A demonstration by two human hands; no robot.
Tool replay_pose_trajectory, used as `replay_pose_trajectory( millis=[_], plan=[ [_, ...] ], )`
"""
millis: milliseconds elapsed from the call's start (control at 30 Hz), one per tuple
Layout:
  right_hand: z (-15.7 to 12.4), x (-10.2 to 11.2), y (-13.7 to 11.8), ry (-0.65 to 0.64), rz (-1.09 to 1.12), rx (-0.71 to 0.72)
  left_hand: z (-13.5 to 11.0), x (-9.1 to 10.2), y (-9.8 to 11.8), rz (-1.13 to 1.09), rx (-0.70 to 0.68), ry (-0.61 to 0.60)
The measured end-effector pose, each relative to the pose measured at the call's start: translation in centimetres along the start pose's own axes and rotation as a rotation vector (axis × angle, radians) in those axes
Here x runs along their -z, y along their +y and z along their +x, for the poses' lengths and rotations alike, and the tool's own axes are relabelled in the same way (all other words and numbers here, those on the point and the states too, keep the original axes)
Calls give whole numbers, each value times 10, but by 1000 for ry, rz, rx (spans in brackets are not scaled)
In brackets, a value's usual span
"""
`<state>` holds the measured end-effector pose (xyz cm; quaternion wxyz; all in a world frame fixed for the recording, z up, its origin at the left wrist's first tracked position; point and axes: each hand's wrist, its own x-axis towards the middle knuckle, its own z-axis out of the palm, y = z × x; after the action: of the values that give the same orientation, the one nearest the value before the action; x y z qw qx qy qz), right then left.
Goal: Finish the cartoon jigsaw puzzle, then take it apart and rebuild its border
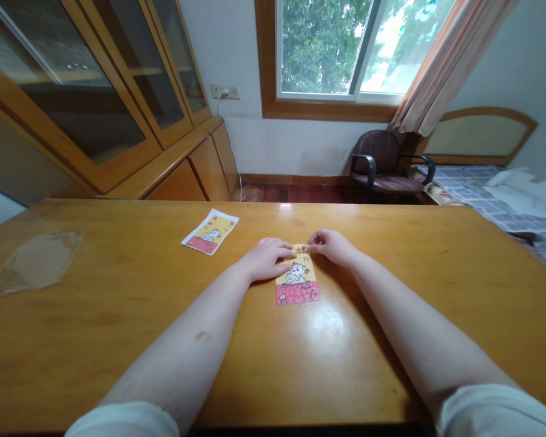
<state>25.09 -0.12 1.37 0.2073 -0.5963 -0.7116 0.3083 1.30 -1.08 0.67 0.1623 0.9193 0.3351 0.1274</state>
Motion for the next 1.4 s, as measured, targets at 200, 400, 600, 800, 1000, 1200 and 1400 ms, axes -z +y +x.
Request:
replay_pose_trajectory(
  millis=[200,400,600,800,1000,1200,1400],
  plan=[
    [-4,-13,-8,21,-50,5,-1,-2,-3,3,-1,0],
    [-2,-7,2,29,-235,305,-2,-2,-2,6,-11,-1],
    [-1,-9,6,-24,-272,408,-2,-3,-4,9,-12,5],
    [-2,-12,4,-36,-267,430,-2,-6,-7,7,-9,5],
    [-2,-10,7,-32,-313,480,-2,-5,-5,4,-1,6],
    [-6,-9,3,-51,-341,533,-1,-4,-4,3,-5,3],
    [-6,-9,2,-68,-355,515,-1,-5,-5,3,-9,3]
  ],
)
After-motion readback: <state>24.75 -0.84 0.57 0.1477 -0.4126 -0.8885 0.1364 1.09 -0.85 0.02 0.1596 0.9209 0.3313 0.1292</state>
